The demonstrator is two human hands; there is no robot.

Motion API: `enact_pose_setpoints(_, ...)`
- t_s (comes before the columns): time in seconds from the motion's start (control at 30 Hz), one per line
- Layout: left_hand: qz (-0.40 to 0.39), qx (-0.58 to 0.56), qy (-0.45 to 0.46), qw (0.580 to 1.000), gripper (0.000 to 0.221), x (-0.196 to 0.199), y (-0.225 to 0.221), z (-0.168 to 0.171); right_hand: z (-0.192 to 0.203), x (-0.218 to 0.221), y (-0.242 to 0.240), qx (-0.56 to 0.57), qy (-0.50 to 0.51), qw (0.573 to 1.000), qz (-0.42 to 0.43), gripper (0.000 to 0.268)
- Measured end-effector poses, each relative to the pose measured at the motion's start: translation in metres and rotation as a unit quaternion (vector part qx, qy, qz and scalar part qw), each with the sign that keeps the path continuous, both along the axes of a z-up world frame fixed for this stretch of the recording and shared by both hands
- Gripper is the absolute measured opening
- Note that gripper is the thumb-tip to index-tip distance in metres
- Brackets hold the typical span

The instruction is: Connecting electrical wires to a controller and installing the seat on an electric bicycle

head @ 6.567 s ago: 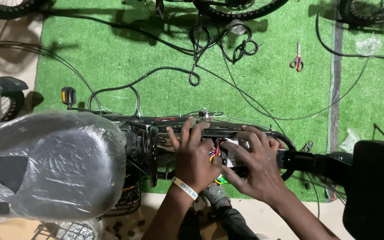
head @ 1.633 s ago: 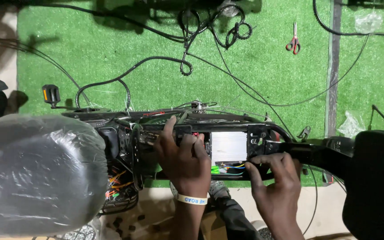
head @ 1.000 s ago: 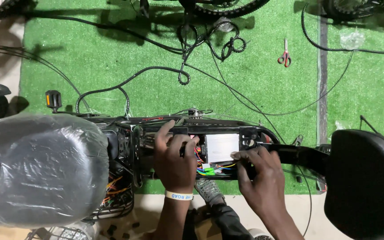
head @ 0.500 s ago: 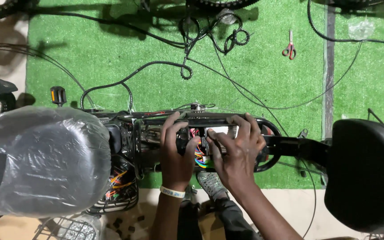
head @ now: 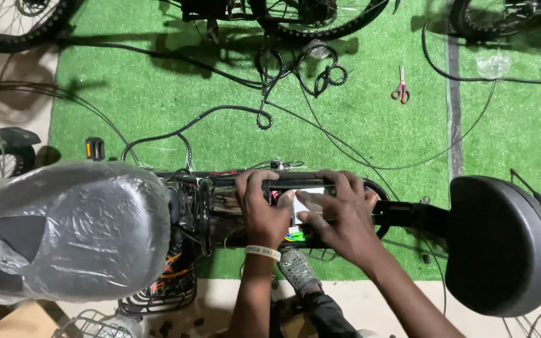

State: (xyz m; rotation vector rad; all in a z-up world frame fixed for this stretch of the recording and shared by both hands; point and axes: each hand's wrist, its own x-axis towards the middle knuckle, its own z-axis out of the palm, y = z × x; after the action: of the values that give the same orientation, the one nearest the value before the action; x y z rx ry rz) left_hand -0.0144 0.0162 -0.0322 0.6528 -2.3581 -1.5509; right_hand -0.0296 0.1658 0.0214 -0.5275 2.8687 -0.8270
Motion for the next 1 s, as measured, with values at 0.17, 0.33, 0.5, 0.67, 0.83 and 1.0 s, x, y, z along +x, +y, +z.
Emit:
enact_pose_setpoints(0.17, 0.012, 0.008, -0.037, 0.999, 0.044, 0.0, -0.001, 0.011, 0.006, -0.012, 0.017, -0.126, 0.065, 0.984, -0.109, 0.026)
enact_pose_setpoints(0.33, -0.078, 0.052, 0.041, 0.995, 0.031, 0.017, -0.019, 0.024, 0.012, -0.005, 0.006, -0.146, 0.124, 0.971, -0.143, 0.027)
enact_pose_setpoints(0.5, -0.161, 0.0, 0.061, 0.985, 0.054, 0.04, -0.04, 0.035, 0.024, 0.03, -0.005, -0.12, 0.196, 0.965, -0.122, 0.019)
enact_pose_setpoints(0.67, -0.149, -0.043, 0.07, 0.985, 0.056, 0.042, -0.016, 0.031, 0.002, 0.07, 0.001, -0.045, 0.122, 0.981, -0.144, 0.018)
enact_pose_setpoints(0.83, -0.152, -0.032, 0.11, 0.982, 0.053, 0.044, -0.026, 0.034, -0.02, 0.072, -0.004, 0.004, 0.162, 0.973, -0.164, 0.013)
enact_pose_setpoints(1.0, -0.201, -0.057, 0.073, 0.975, 0.07, 0.052, -0.043, 0.034, -0.021, 0.071, -0.012, -0.069, 0.175, 0.96, -0.207, 0.016)
